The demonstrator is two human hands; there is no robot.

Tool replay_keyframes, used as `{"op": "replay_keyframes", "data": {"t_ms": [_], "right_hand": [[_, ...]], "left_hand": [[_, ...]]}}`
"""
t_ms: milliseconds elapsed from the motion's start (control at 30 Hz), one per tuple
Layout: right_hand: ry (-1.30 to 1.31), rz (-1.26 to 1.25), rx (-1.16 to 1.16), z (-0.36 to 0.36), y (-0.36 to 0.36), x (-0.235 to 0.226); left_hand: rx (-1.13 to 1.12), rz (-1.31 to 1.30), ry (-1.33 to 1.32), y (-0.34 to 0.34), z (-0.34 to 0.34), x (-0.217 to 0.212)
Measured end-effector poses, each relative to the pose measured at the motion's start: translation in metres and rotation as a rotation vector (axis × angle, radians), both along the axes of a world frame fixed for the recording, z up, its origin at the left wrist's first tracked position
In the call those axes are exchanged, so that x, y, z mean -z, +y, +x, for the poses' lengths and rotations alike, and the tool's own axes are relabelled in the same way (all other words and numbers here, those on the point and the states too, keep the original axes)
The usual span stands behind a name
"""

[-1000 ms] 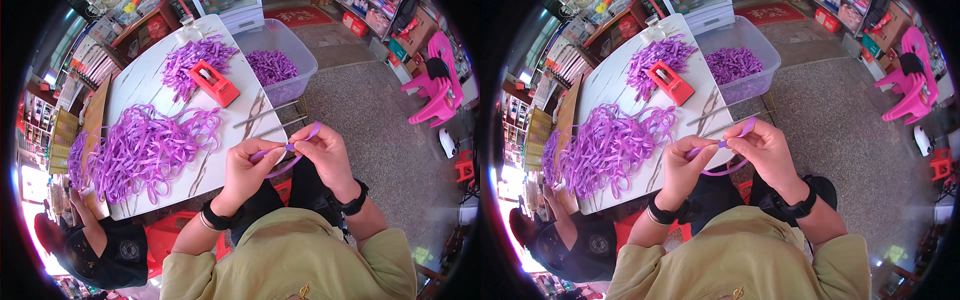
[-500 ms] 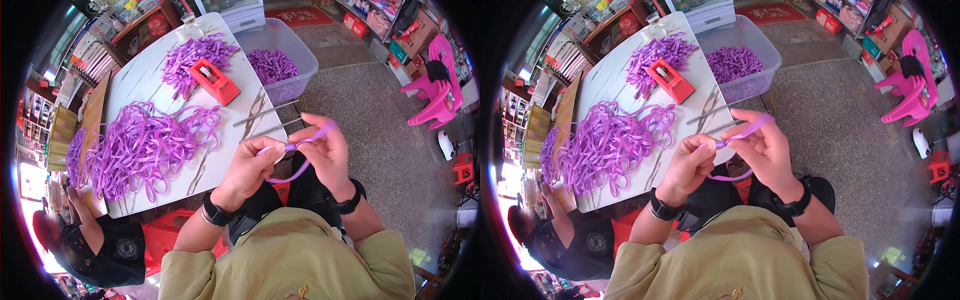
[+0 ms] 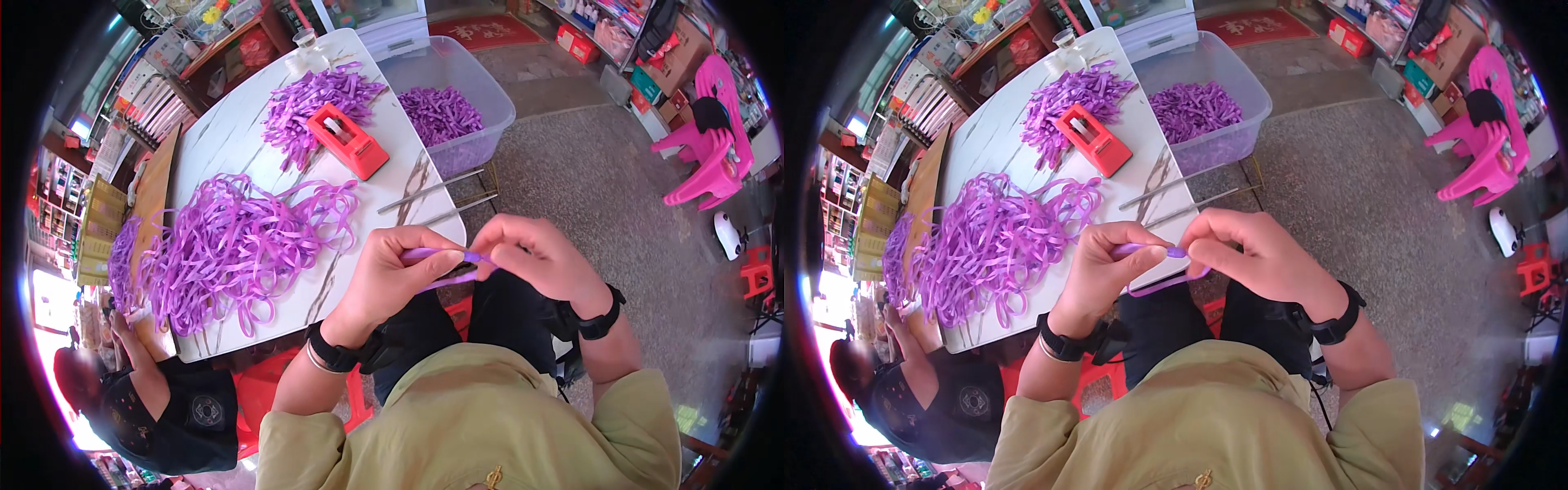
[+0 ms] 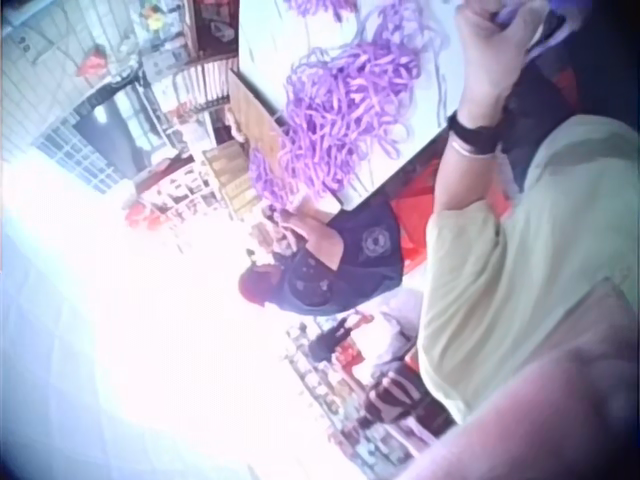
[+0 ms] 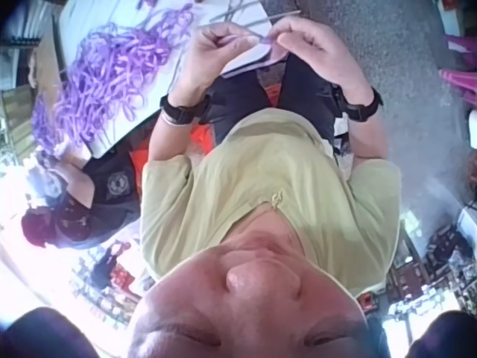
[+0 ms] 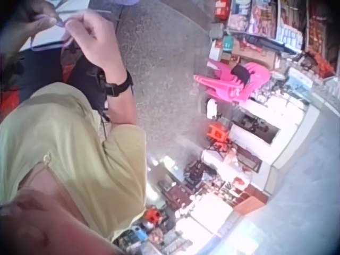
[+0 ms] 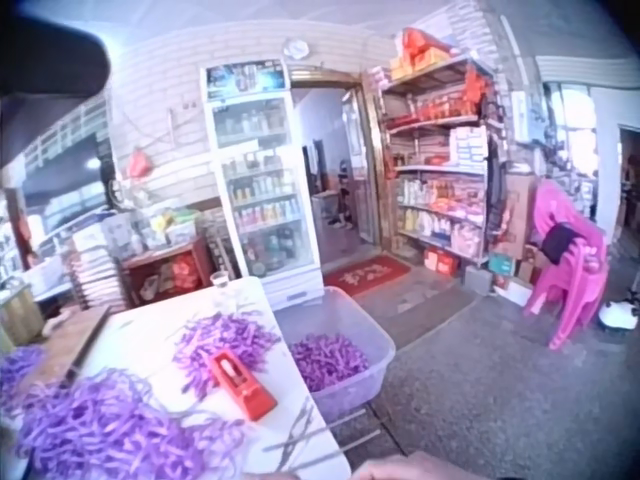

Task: Tying and assembling purple ribbons using a wooden jig on a table.

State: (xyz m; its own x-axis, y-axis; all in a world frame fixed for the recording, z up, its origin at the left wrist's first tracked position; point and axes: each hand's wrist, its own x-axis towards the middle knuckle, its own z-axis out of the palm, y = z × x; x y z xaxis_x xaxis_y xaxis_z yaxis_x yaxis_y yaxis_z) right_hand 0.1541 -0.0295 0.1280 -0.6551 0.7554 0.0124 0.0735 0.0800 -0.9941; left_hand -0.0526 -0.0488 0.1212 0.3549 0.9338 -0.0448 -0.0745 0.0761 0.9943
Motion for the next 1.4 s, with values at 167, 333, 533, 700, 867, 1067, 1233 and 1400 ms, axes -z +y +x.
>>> {"op": "replay_keyframes", "data": {"t_ms": [167,333,533,700,867,1067,1233,1400], "right_hand": [[0.016,-0.065,-0.021,-0.003,0.002,0.005],[-0.057,0.012,0.082,-0.005,0.001,0.007],[-0.327,1.101,0.332,-0.005,0.000,0.015],[-0.271,0.503,0.225,0.005,-0.003,0.015],[-0.212,0.339,0.233,0.004,-0.007,0.012],[-0.309,0.570,0.239,0.005,-0.013,0.013],[-0.329,0.635,0.284,0.004,-0.025,0.014],[-0.282,0.652,0.338,0.004,-0.038,0.013]], "left_hand": [[-0.057,-0.054,0.005,-0.001,0.003,0.006],[-0.050,-0.078,0.044,0.003,0.005,0.005],[0.071,-0.449,-0.297,0.011,0.006,0.030],[0.021,-0.351,-0.188,0.009,0.017,0.031],[0.009,-0.232,-0.148,0.006,0.023,0.031],[-0.056,-0.220,-0.182,-0.008,0.031,0.029],[-0.104,-0.240,-0.262,-0.019,0.037,0.031],[-0.099,-0.243,-0.283,-0.030,0.040,0.029]]}}
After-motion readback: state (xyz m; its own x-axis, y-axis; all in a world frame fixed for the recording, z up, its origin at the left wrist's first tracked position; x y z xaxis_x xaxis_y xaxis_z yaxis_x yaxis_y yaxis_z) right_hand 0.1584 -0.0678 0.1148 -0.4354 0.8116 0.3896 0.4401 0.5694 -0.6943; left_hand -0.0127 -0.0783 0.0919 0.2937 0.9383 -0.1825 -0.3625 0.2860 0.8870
